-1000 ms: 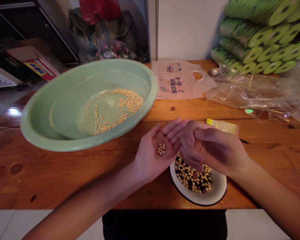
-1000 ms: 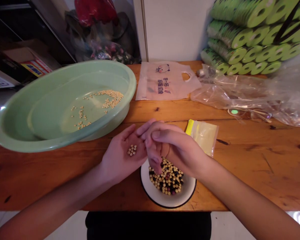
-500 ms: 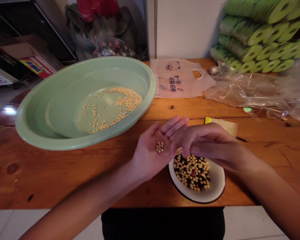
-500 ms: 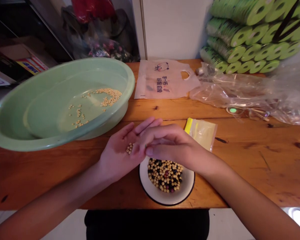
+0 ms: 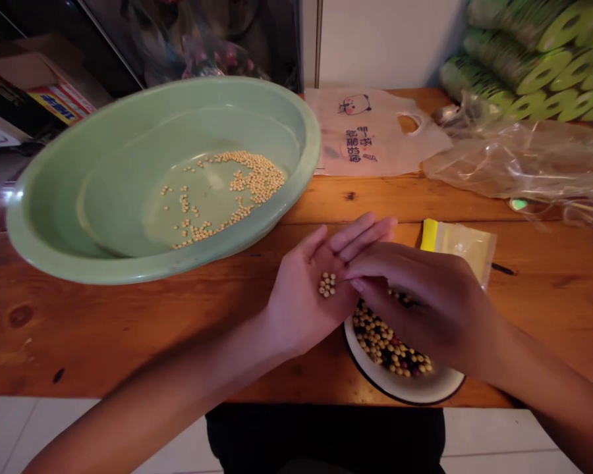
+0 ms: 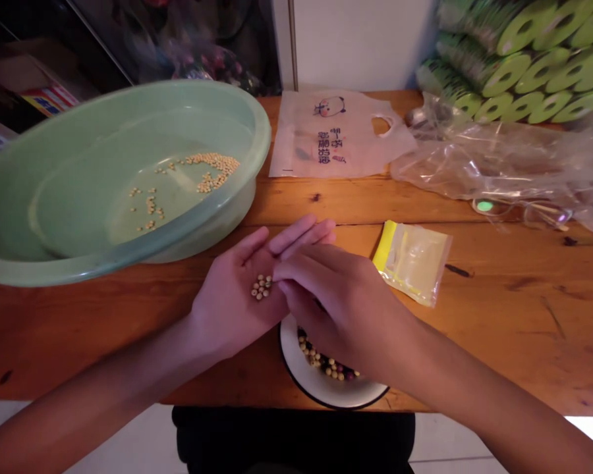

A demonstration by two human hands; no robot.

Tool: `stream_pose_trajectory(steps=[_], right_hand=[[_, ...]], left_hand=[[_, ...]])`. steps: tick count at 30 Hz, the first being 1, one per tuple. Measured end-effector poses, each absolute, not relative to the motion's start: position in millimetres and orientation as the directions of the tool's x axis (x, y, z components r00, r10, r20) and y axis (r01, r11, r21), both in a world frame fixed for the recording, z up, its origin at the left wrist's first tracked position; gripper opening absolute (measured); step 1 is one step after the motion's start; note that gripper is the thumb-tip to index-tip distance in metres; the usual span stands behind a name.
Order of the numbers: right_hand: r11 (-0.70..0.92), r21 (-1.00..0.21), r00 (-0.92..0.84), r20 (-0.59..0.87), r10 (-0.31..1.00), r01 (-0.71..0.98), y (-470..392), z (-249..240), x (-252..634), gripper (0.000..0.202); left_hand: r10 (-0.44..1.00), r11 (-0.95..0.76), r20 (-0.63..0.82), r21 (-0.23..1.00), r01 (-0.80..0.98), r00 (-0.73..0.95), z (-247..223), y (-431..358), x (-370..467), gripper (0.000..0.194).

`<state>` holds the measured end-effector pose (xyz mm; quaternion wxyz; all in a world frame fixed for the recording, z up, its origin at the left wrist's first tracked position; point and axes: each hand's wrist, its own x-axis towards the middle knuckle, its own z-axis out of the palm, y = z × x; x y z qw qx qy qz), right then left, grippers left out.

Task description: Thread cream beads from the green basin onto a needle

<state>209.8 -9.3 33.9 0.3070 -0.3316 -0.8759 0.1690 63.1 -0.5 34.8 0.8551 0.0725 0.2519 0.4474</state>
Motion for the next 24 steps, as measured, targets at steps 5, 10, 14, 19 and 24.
stream_pose_trajectory(steps=[5,10,14,19,24], right_hand=[[0.79,-0.211,-0.603,0.543,0.584,0.576,-12,27,204,0.015],[0.785,-0.067,-0.623,0.57,0.536,0.616,-10,24,203,0.016],[0.771,-0.076,-0.613,0.56,0.557,0.632,-10,24,203,0.015],[0.769,-0.091,-0.607,0.558,0.566,0.633,-11,25,202,0.015],[0.762,-0.097,-0.604,0.551,0.576,0.64,-10,26,202,0.015]], left_hand=[[0.787,0.613,-0.322,0.308,-0.728,0.526,33,-1,59,0.049],[0.781,0.624,-0.267,0.317,-0.714,0.565,27,0,57,0.048],[0.779,0.627,-0.254,0.323,-0.709,0.573,24,1,57,0.049],[0.778,0.628,-0.251,0.316,-0.711,0.576,26,2,57,0.05],[0.778,0.628,-0.26,0.331,-0.704,0.572,26,2,58,0.051]])
